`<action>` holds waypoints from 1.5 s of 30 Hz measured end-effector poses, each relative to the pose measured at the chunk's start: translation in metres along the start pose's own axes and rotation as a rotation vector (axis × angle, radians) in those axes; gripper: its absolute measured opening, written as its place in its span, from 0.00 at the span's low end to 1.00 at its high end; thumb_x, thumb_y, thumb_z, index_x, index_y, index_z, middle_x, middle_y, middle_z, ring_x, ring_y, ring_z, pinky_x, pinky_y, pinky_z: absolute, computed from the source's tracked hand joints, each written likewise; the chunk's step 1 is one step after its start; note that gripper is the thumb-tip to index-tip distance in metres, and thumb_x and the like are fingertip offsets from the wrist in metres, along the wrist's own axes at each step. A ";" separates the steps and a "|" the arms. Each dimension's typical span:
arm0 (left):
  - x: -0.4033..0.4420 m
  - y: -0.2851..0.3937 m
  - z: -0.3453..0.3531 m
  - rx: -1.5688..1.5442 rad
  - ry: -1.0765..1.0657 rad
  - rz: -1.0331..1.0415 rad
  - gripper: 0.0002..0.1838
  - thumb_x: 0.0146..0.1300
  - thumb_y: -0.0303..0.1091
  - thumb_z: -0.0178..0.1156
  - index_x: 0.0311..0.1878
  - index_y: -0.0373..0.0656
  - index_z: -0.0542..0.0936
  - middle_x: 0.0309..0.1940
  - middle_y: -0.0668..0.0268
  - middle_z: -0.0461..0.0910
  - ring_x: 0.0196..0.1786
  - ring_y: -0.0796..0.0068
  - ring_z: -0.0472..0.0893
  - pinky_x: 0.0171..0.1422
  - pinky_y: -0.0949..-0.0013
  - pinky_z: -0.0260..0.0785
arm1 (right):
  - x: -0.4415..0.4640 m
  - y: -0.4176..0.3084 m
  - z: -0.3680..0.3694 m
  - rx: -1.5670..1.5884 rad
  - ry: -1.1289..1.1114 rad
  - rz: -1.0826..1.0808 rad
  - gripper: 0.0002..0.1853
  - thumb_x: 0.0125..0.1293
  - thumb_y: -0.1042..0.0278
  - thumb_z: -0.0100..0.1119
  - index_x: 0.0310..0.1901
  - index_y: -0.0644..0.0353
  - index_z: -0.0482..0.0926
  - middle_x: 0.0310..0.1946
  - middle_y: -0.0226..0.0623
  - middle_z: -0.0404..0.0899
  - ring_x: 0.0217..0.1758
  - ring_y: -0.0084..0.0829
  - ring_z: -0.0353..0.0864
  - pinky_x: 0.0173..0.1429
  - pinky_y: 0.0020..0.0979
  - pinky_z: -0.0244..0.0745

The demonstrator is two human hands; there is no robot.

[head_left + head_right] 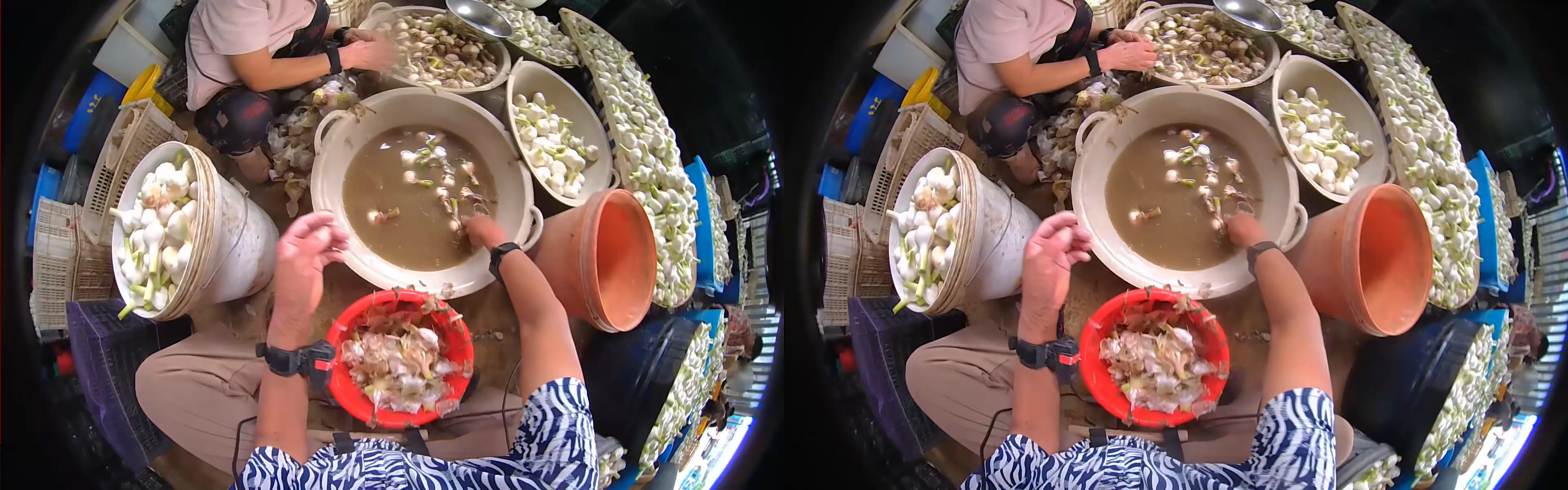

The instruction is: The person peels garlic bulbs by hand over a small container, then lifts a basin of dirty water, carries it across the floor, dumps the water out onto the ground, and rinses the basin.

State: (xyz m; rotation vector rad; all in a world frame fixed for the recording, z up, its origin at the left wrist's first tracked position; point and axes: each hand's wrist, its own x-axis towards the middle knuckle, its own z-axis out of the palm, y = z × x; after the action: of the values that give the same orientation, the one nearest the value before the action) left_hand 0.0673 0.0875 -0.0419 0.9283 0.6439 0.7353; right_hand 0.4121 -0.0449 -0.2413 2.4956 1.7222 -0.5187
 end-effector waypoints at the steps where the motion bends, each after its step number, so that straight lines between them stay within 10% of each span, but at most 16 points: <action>1: 0.004 -0.006 0.003 0.047 -0.053 -0.022 0.11 0.63 0.29 0.53 0.48 0.37 0.74 0.35 0.60 0.80 0.35 0.73 0.79 0.37 0.75 0.74 | 0.013 0.001 0.008 0.006 -0.004 -0.007 0.12 0.55 0.75 0.46 0.38 0.58 0.79 0.37 0.51 0.78 0.44 0.48 0.78 0.47 0.43 0.74; 5: 0.014 -0.033 0.017 0.256 -0.082 -0.152 0.16 0.59 0.29 0.56 0.50 0.35 0.74 0.36 0.62 0.79 0.36 0.77 0.78 0.38 0.76 0.71 | 0.028 -0.031 -0.005 0.094 -0.199 -0.189 0.09 0.56 0.73 0.49 0.33 0.63 0.80 0.26 0.48 0.81 0.29 0.44 0.81 0.35 0.39 0.78; 7: 0.016 -0.062 0.020 0.387 -0.159 -0.167 0.17 0.59 0.28 0.57 0.51 0.36 0.74 0.37 0.65 0.78 0.37 0.79 0.77 0.39 0.77 0.70 | 0.020 -0.051 -0.047 1.002 -0.422 0.055 0.07 0.57 0.76 0.49 0.31 0.65 0.78 0.23 0.41 0.80 0.23 0.32 0.80 0.27 0.31 0.77; 11: -0.001 -0.072 0.031 0.311 -0.104 -0.178 0.16 0.57 0.27 0.57 0.49 0.35 0.74 0.38 0.64 0.77 0.38 0.77 0.77 0.41 0.76 0.72 | -0.027 -0.075 -0.073 1.100 -0.211 0.048 0.08 0.58 0.81 0.45 0.33 0.66 0.76 0.23 0.39 0.79 0.20 0.26 0.79 0.22 0.26 0.74; 16: -0.022 -0.034 -0.006 0.130 0.116 -0.084 0.11 0.59 0.26 0.55 0.46 0.36 0.74 0.35 0.64 0.79 0.34 0.77 0.78 0.38 0.76 0.73 | -0.019 -0.090 -0.079 0.419 -0.049 -0.131 0.27 0.49 0.75 0.55 0.56 0.60 0.73 0.47 0.46 0.79 0.48 0.41 0.79 0.53 0.34 0.73; 23: -0.023 -0.018 -0.039 0.091 0.264 -0.020 0.09 0.60 0.27 0.53 0.44 0.39 0.74 0.33 0.63 0.80 0.31 0.76 0.79 0.35 0.75 0.74 | 0.057 -0.162 -0.030 0.239 0.077 -0.650 0.24 0.50 0.74 0.54 0.52 0.53 0.76 0.47 0.48 0.77 0.52 0.44 0.76 0.56 0.40 0.71; 25: -0.018 -0.023 -0.044 0.105 0.256 -0.054 0.09 0.60 0.27 0.53 0.44 0.39 0.74 0.33 0.62 0.80 0.31 0.76 0.79 0.36 0.75 0.74 | 0.053 -0.185 -0.032 0.051 -0.264 -0.493 0.22 0.50 0.77 0.52 0.50 0.55 0.76 0.46 0.50 0.77 0.52 0.45 0.76 0.55 0.41 0.71; 31: -0.004 -0.046 -0.045 0.103 0.229 -0.087 0.09 0.60 0.27 0.53 0.44 0.37 0.75 0.35 0.62 0.79 0.32 0.78 0.78 0.37 0.77 0.74 | 0.068 -0.149 0.022 0.281 -0.151 -0.452 0.14 0.53 0.75 0.54 0.43 0.61 0.79 0.32 0.53 0.81 0.40 0.44 0.82 0.46 0.40 0.77; 33: 0.003 -0.058 -0.042 0.149 0.176 -0.168 0.10 0.61 0.28 0.54 0.45 0.37 0.75 0.34 0.64 0.78 0.33 0.78 0.78 0.37 0.77 0.74 | 0.053 -0.142 -0.020 0.808 -0.570 -0.019 0.11 0.57 0.75 0.56 0.43 0.64 0.79 0.29 0.49 0.81 0.32 0.33 0.84 0.36 0.33 0.79; 39: -0.007 -0.059 0.009 0.039 0.050 -0.363 0.20 0.67 0.47 0.51 0.50 0.38 0.71 0.33 0.64 0.77 0.31 0.75 0.79 0.32 0.74 0.75 | -0.062 -0.153 -0.092 1.527 -0.204 -0.091 0.08 0.61 0.73 0.57 0.38 0.69 0.78 0.26 0.36 0.80 0.29 0.23 0.80 0.35 0.24 0.77; 45: -0.053 -0.040 0.033 -0.059 -0.240 -0.396 0.16 0.67 0.44 0.53 0.39 0.39 0.75 0.25 0.68 0.77 0.21 0.81 0.75 0.18 0.82 0.64 | -0.167 -0.191 -0.163 0.433 0.399 -0.475 0.07 0.51 0.70 0.61 0.27 0.65 0.78 0.22 0.42 0.77 0.27 0.41 0.78 0.34 0.36 0.74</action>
State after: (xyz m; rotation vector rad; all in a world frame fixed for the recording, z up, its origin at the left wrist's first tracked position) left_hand 0.0721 0.0142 -0.0533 0.7870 0.5671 0.2829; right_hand 0.2223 -0.0839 -0.0101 2.5837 2.6431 -0.4861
